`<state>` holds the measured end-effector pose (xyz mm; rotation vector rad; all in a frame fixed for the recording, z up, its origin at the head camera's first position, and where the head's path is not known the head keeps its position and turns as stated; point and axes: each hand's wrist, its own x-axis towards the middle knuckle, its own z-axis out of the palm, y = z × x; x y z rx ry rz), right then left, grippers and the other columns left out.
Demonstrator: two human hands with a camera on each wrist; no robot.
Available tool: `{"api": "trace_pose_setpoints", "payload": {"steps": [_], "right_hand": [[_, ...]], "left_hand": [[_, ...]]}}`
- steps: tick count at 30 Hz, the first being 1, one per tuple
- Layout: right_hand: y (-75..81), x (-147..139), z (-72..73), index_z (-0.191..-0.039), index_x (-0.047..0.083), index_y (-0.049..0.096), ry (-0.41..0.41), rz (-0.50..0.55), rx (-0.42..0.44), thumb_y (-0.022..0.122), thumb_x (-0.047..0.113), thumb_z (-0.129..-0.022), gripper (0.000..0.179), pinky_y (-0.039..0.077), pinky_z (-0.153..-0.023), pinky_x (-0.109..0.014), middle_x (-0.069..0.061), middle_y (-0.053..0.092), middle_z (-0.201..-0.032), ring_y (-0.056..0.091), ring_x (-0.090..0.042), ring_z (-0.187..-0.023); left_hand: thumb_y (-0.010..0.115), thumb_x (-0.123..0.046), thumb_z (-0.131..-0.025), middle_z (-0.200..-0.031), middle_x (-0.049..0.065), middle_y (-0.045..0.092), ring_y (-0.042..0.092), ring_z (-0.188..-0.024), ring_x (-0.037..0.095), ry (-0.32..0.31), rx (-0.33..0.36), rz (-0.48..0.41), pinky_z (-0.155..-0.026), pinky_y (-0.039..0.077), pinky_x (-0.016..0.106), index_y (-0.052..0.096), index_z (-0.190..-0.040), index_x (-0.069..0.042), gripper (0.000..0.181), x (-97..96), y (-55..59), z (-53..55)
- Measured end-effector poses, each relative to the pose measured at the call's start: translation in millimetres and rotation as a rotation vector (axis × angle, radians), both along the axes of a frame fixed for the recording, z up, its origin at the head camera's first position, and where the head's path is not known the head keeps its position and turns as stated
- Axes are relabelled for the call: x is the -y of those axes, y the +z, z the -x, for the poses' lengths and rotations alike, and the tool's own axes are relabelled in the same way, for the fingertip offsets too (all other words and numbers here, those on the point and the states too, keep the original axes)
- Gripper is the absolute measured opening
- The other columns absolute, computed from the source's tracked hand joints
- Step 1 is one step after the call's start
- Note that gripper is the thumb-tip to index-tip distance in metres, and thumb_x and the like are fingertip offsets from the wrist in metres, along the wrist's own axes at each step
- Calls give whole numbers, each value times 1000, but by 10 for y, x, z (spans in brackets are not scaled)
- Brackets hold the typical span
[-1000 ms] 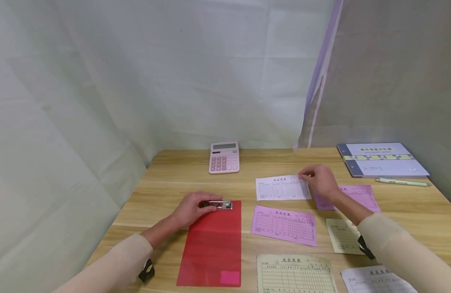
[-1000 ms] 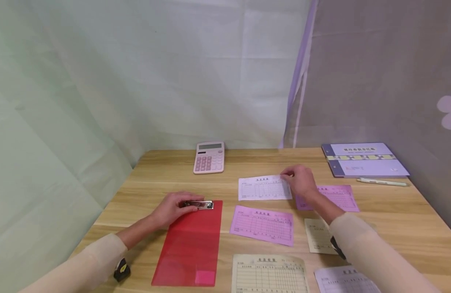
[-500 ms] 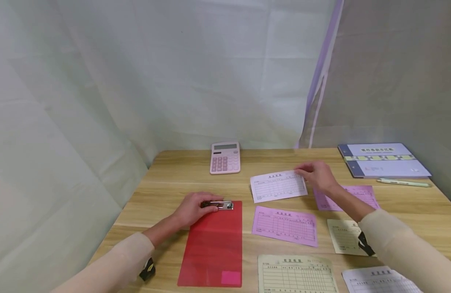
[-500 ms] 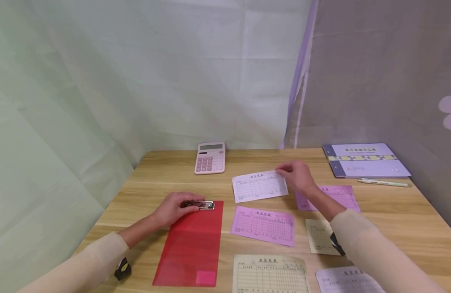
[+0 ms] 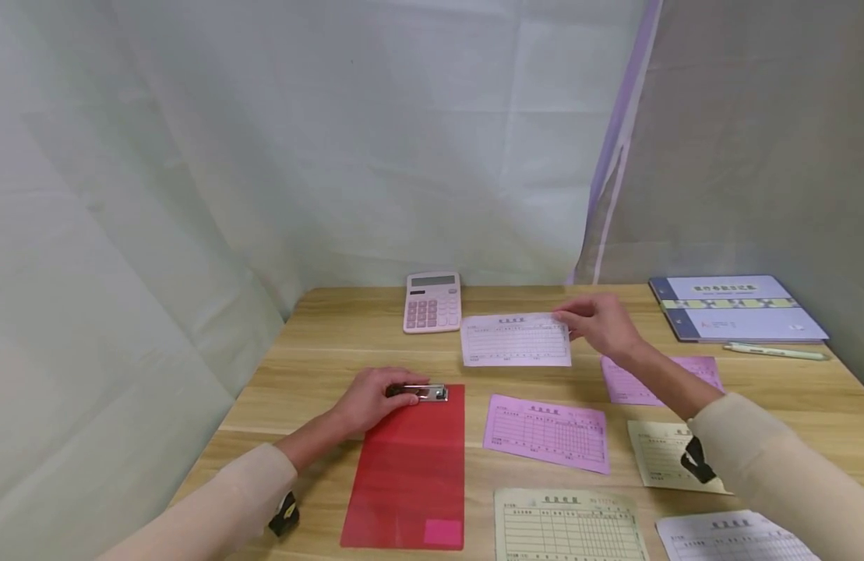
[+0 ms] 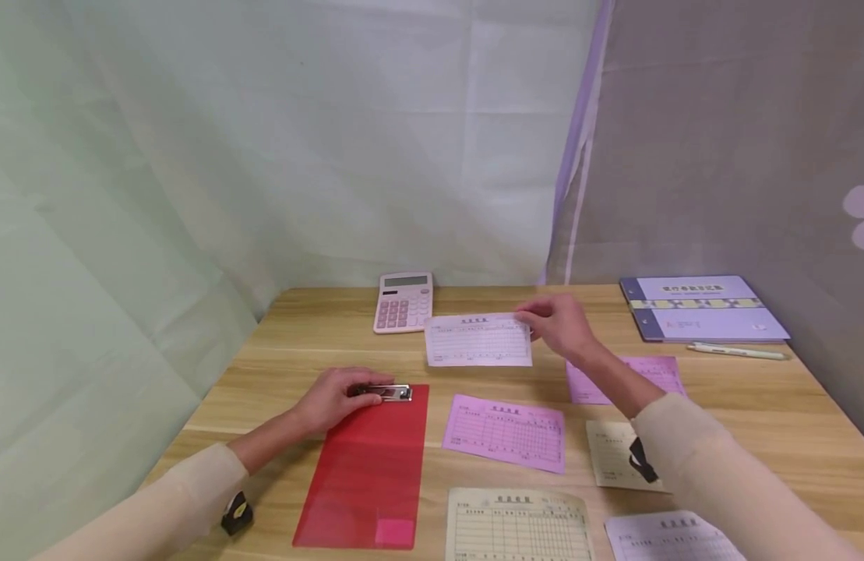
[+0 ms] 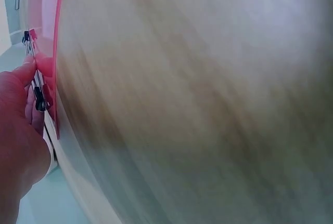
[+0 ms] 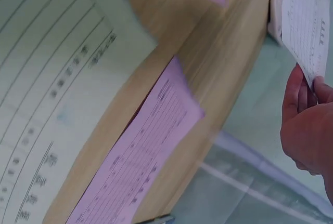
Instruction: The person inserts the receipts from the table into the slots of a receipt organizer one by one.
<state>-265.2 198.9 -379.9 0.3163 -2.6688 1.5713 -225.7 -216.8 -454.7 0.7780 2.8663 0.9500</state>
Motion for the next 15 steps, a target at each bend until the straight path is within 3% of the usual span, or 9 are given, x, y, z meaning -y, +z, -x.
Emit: {"api": "trace_pose_setpoints", "payload": {"steps": [10,15], "right_hand": [[-66,377,-150,-115,-6,78,127,96,143,74,7,-100,19,61,-78,-48,-17,78,-104,71,-24,-79],[-123,617,-242,-109,-4,80,167,76,231,75,3,-99,14,60,-72,-41,-13,78,-102,69,-20,-79]], "left_hand": [[84,-16,-93,-120,-7,77,69,-108,12,-10,-8,-4,-96,56,39,79,-129,-21,37,6,11,2],[84,-14,-93,-120,-4,77,71,-110,15,-24,-28,-1,-97,56,40,80,-126,-18,34,-4,32,19]]}}
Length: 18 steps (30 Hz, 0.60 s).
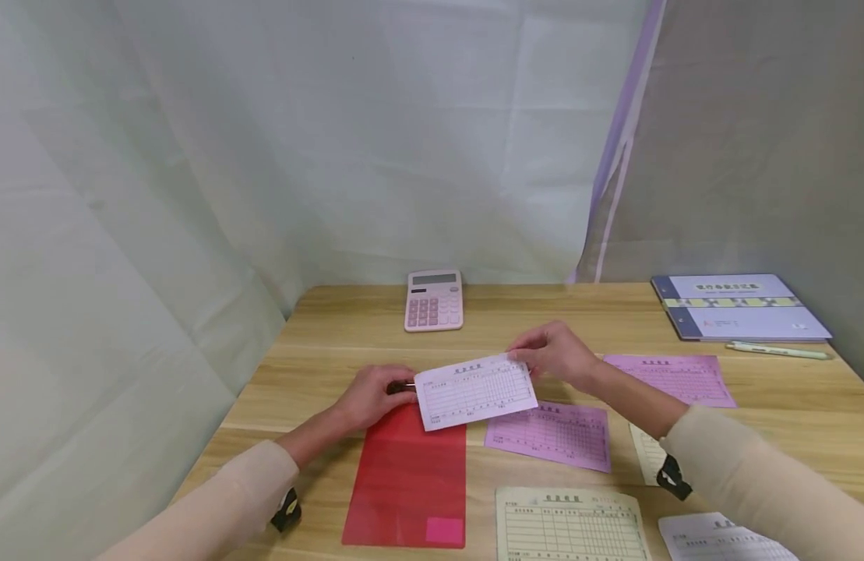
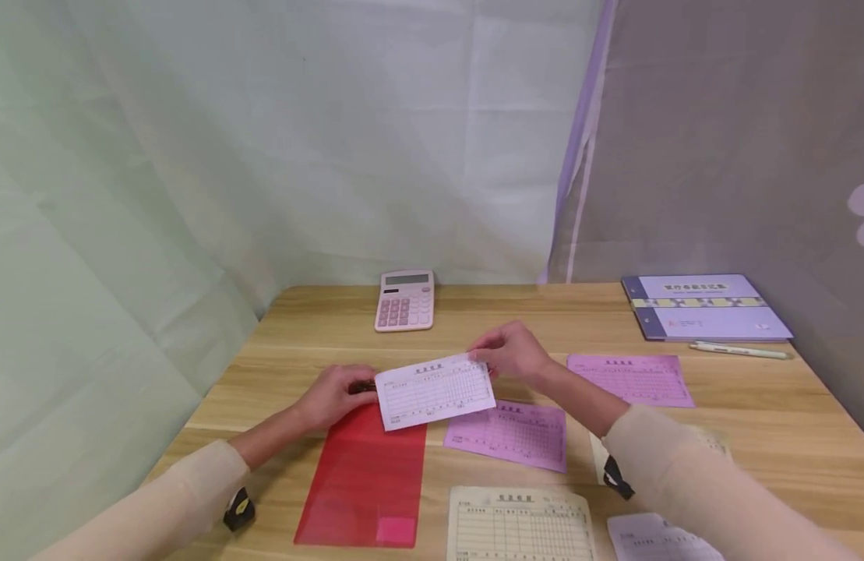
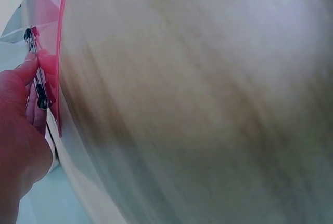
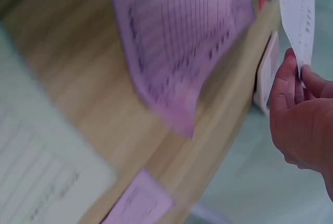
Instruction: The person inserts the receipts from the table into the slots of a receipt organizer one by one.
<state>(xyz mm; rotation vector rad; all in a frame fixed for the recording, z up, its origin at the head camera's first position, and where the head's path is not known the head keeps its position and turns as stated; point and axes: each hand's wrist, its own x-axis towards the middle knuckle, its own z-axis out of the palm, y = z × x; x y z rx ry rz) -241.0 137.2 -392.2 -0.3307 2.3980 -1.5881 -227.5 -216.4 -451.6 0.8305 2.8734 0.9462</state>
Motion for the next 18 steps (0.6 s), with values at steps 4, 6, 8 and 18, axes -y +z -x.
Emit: {"api": "trace_pose_setpoints", "payload": {"steps": [4,6,8,18], "right_hand": [[-46,210,-99,-106,-3,81,16,-9,56,76,2,-97,11,58,-66,-37,-11,78,-98,67,-17,-75],[-76,301,-139,-105,-4,81,25,-8,60,77,2,-97,11,57,-64,-35,-11,78,-95,65,-15,-71],[-102,379,-178,-103,-4,81,38,-11,53,77,1,-96,10,58,-63,-35,-11,78,-92,65,-14,-70],[-214,712,-271,-97,-4,82,28,-45,53,77,-3,-94,5,61,-60,-37,-11,77,-85,71,-17,-69]], "left_hand": [[81,-6,-94,-124,-5,76,70,-114,14,-3,27,2,-97,56,39,78,-131,-19,39,-2,21,-2],[80,-5,-95,-124,-6,76,70,-112,12,-9,39,3,-96,56,37,77,-133,-18,40,-6,34,-3],[81,-7,-95,-123,-6,76,71,-111,12,-16,38,7,-95,56,37,77,-133,-19,40,-10,40,-2],[83,-16,-94,-125,-8,76,69,-108,8,0,98,21,-91,55,31,77,-134,-23,41,-8,61,23]]}}
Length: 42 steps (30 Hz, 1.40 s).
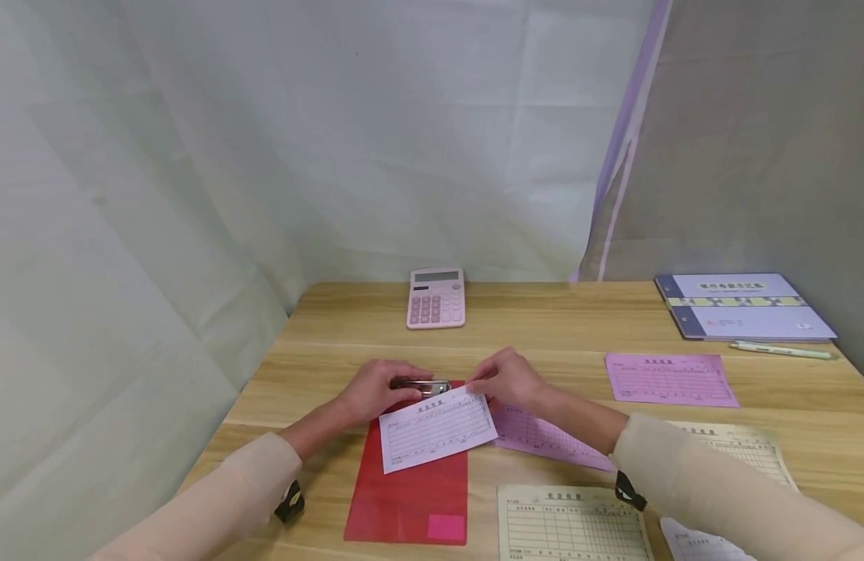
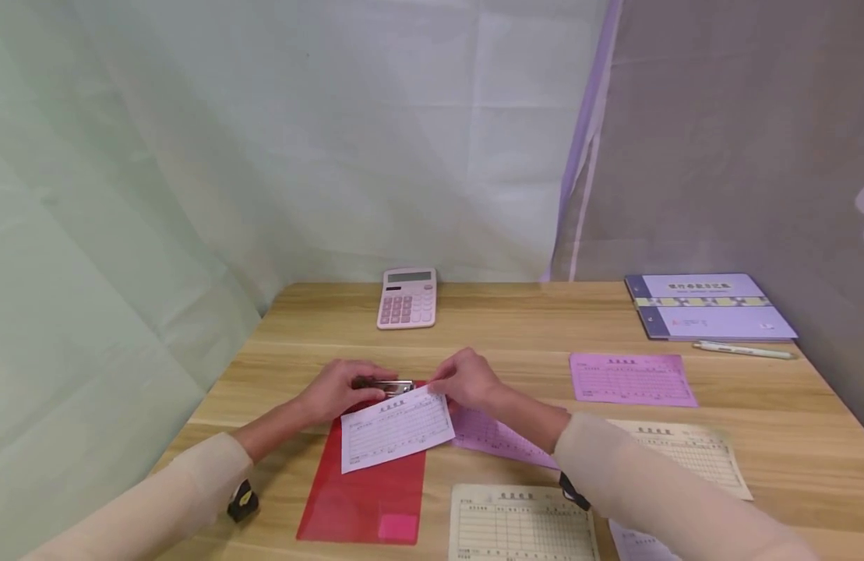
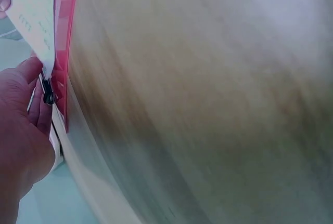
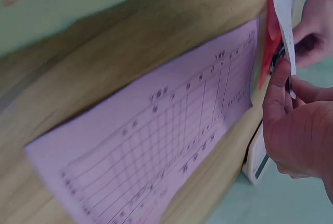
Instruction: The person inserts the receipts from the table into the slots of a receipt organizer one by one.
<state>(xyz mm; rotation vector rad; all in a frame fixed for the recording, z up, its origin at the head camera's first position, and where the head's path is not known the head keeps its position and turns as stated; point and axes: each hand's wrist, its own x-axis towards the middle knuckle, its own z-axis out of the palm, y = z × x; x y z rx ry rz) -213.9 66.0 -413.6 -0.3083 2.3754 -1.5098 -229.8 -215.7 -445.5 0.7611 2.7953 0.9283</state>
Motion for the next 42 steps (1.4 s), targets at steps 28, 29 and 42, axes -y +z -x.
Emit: {"api": "trace_pose_setpoints", "payload": {"steps": [28,29,42], "right_hand": [[-70,313,29,-85,5,83,-32,-207,-167,83,4,-91,5,45,-58,-24,-1,75,-78,60,-12,-71],[-74,314,30,-85,4,83,-34,-206,-168,83,4,-91,5,45,-58,-23,-1,75,-78,60,-12,-71],[-139,323,56,-86,5,83,-37,-188,-170,83,5,-91,5,43,-56,-23,-1,73,-77,57,-11,-67]], "left_hand": [[83,-22,-95,-115,-7,73,64,-94,11,-81,-69,56,-80,52,29,76,-134,-21,40,-23,20,15],[83,-23,-95,-114,-7,73,63,-94,10,-78,-75,57,-80,52,29,77,-133,-22,39,-22,15,15],[78,-26,-99,-111,-5,71,60,-93,9,-203,-365,280,-83,52,30,75,-135,-21,36,-17,-6,4]]}}
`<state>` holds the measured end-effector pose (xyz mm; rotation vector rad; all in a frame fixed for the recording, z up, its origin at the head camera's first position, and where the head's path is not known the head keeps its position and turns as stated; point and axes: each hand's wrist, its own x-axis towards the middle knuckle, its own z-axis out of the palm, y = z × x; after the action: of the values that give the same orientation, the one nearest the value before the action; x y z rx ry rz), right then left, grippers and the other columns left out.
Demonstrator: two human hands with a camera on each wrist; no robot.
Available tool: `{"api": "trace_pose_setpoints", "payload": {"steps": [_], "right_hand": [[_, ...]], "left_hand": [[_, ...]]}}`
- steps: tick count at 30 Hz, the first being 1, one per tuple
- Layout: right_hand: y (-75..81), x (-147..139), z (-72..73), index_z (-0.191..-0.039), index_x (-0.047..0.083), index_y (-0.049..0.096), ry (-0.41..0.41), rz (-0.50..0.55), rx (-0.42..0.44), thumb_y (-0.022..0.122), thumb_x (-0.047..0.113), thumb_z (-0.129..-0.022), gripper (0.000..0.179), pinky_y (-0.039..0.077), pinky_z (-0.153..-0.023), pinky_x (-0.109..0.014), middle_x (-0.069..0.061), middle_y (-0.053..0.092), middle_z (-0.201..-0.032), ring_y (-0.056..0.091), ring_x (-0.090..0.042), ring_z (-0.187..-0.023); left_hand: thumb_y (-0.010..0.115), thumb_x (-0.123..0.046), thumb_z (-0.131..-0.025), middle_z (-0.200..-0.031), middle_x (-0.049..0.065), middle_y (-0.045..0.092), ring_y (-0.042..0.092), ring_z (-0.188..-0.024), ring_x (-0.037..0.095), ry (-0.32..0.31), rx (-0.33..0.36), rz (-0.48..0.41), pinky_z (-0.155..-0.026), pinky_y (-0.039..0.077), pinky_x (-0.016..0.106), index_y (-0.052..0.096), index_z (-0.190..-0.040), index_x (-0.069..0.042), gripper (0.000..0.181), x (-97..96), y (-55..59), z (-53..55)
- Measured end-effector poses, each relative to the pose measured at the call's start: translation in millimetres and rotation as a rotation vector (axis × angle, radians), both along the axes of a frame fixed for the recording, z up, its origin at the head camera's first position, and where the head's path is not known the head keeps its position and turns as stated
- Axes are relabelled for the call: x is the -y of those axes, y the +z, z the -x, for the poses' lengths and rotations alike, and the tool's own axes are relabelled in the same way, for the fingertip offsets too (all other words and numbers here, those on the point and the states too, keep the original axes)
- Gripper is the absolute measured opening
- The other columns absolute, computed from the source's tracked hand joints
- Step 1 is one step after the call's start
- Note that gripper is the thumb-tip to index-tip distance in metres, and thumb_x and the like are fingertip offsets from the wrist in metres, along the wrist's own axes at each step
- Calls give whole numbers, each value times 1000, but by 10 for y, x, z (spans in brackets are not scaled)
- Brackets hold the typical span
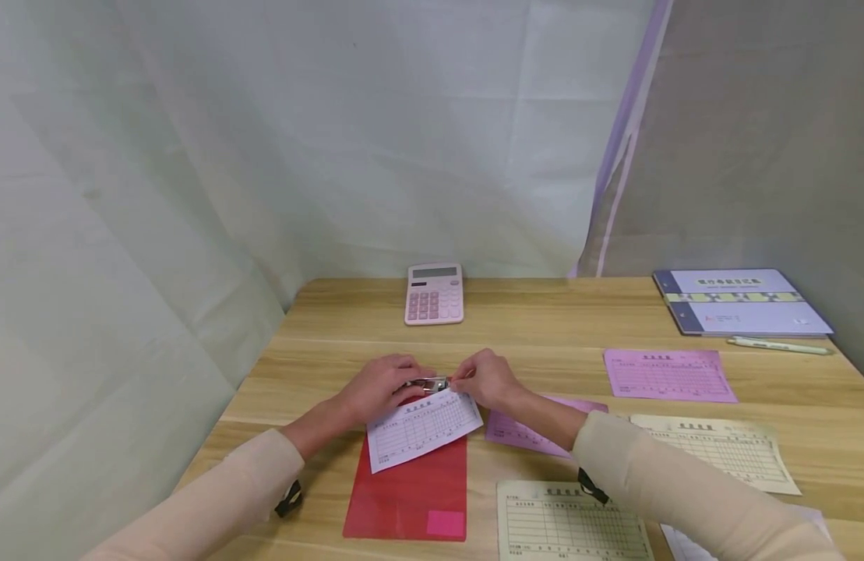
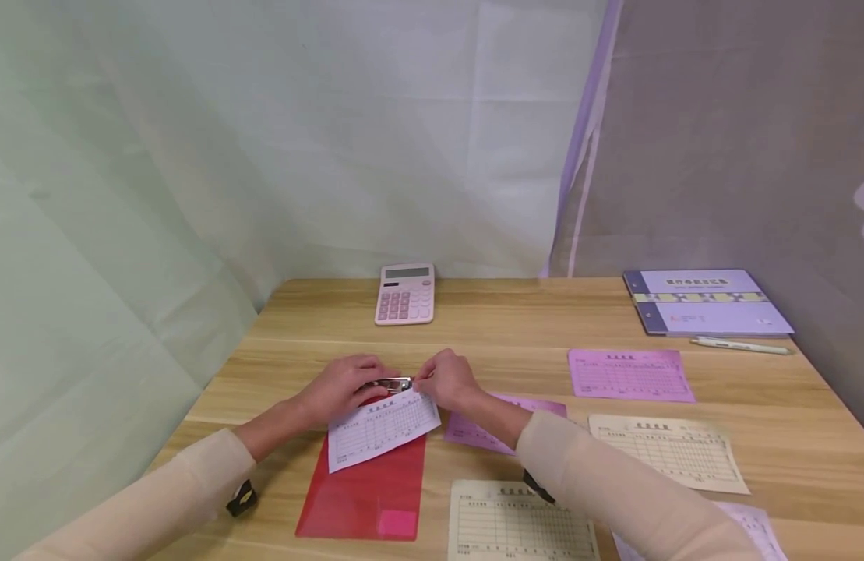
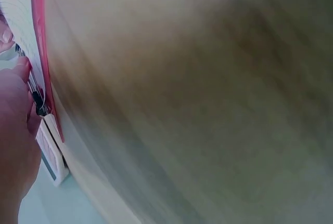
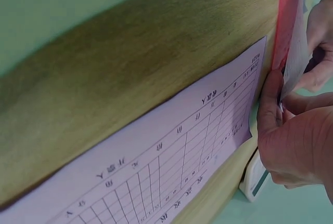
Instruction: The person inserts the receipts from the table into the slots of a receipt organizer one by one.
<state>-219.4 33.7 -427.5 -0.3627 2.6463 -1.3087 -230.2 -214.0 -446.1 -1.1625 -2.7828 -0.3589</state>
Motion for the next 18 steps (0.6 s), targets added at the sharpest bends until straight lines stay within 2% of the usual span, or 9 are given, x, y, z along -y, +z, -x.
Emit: {"api": "trace_pose_setpoints", "payload": {"steps": [4,12,18], "right_hand": [[-15,-1,-1,-86,5,83,-7,5,-7,83,5,-91,5,43,-56,-23,-1,73,-77,57,-11,-67],[-6,-12,-24,-87,4,83,-15,3,-27,82,6,-92,5,44,-56,-23,-2,75,-79,59,-11,-68],[-16,12,-28,-87,4,82,-37,9,-24,81,7,-93,6,45,-59,-24,-1,73,-79,60,-13,-71]], "left_hand": [[77,-20,-100,-108,-4,70,60,-93,11,-27,-28,-9,-83,53,31,76,-133,-17,33,1,-4,-17],[74,-11,-101,-104,-4,70,62,-92,11,-34,-38,-15,-84,55,32,78,-129,-16,29,-12,5,6],[73,-10,-101,-103,-5,72,59,-88,10,-45,-42,-38,-81,53,32,78,-130,-17,30,-18,25,20]]}}
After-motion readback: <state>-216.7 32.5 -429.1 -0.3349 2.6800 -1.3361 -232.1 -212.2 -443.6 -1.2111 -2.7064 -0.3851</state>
